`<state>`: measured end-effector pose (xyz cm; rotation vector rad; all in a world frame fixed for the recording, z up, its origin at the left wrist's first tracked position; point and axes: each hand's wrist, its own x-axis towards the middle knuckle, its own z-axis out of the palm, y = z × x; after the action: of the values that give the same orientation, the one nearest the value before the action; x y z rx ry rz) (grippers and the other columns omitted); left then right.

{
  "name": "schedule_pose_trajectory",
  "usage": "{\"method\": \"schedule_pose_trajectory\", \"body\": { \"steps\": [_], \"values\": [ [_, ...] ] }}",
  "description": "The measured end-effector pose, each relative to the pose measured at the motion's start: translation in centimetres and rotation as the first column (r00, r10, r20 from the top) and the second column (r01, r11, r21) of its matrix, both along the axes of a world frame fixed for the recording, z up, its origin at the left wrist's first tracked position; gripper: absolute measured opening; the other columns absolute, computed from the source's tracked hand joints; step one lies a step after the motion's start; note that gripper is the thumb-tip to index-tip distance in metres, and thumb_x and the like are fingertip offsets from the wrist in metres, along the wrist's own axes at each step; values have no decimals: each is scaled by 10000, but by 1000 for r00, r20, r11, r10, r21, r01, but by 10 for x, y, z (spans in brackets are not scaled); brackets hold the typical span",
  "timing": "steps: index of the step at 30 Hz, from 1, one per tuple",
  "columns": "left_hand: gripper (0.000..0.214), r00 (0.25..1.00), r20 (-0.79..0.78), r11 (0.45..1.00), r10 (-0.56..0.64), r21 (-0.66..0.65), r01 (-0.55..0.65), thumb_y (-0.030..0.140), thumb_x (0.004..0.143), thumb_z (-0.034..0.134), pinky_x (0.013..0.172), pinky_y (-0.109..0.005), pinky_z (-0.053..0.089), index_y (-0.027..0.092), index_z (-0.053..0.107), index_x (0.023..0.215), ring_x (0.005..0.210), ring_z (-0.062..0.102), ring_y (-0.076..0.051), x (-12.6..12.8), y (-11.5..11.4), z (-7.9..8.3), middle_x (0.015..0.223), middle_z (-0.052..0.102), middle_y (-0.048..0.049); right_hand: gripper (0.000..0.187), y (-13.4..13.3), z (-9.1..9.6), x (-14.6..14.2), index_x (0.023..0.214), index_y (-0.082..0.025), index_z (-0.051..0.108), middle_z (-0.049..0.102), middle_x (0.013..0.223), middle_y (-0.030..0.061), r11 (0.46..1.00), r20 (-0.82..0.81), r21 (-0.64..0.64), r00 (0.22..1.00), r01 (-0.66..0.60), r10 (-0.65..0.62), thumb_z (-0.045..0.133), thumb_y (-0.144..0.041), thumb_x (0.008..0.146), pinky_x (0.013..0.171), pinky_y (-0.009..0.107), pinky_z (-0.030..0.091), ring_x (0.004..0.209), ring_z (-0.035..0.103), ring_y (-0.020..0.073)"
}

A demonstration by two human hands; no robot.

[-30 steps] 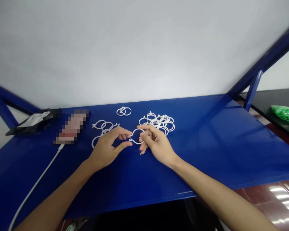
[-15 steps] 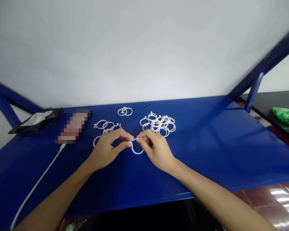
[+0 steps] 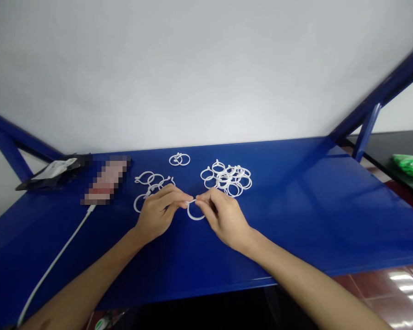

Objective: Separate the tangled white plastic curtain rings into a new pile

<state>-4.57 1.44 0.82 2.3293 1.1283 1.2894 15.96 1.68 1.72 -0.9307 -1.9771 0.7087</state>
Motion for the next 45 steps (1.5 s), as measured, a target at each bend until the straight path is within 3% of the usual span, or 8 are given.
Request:
{"method": "schedule_pose_trajectory", "body": {
  "steps": [14,19,25,29,35,41,43,45],
  "values": [
    [235,1000,-16,998,-27,48,28,114,985,498,697,-293,473,221,651,843,700,598,-128,3,-7,2,743,705,26,129,1,-2,5,926,-201,611,680,818,2,977,25,-55,978,-206,208,529,-257,1009,613,242,488,672,623,112],
    [163,983,-72,986,168,15,-167,220,969,579,805,-318,518,238,638,1119,837,645,-157,3,-3,7,878,705,4,172,15,-6,5,977,-178,635,677,939,73,987,215,161,976,3,-38,487,-254,1019,750,321,525,836,636,177],
    [107,954,-166,967,251,92,-238,192,974,537,889,-374,510,210,643,966,865,626,-175,1,1,4,898,700,-9,170,39,-10,15,954,-156,688,605,970,129,854,391,489,829,180,-399,536,-230,976,762,398,499,888,515,256],
    [109,944,-252,976,214,80,-201,188,973,535,911,-392,493,205,637,942,868,616,-187,2,2,-2,895,707,-7,171,42,-13,17,958,-146,716,593,986,135,820,422,550,795,159,-437,564,-223,961,741,390,494,866,484,253],
    [105,915,-299,963,270,93,-253,195,968,540,909,-398,481,209,640,939,870,604,-201,2,1,-4,896,714,-7,182,38,-11,15,975,-152,714,581,989,129,848,395,506,831,159,-392,556,-242,973,786,396,498,904,495,253],
    [146,742,-486,876,462,118,-468,275,941,576,834,-449,456,189,679,999,954,564,-296,-13,38,6,971,711,-74,181,34,-10,15,950,-160,700,587,978,116,865,358,472,860,169,-364,546,-251,982,779,386,492,869,496,235],
    [225,663,-575,860,480,157,-486,277,934,577,817,-462,439,174,678,1107,1010,537,-330,-19,61,10,1062,681,-116,178,34,-10,16,954,-162,697,585,979,114,868,342,466,869,173,-358,546,-249,983,778,383,493,876,501,235],
    [263,653,-626,889,425,154,-431,274,918,606,835,-457,426,197,678,1160,1071,507,-336,-24,83,13,1157,642,-124,173,35,-11,18,954,-161,695,583,985,114,869,330,460,875,180,-356,548,-247,982,776,379,496,884,504,234]
  ]
}}
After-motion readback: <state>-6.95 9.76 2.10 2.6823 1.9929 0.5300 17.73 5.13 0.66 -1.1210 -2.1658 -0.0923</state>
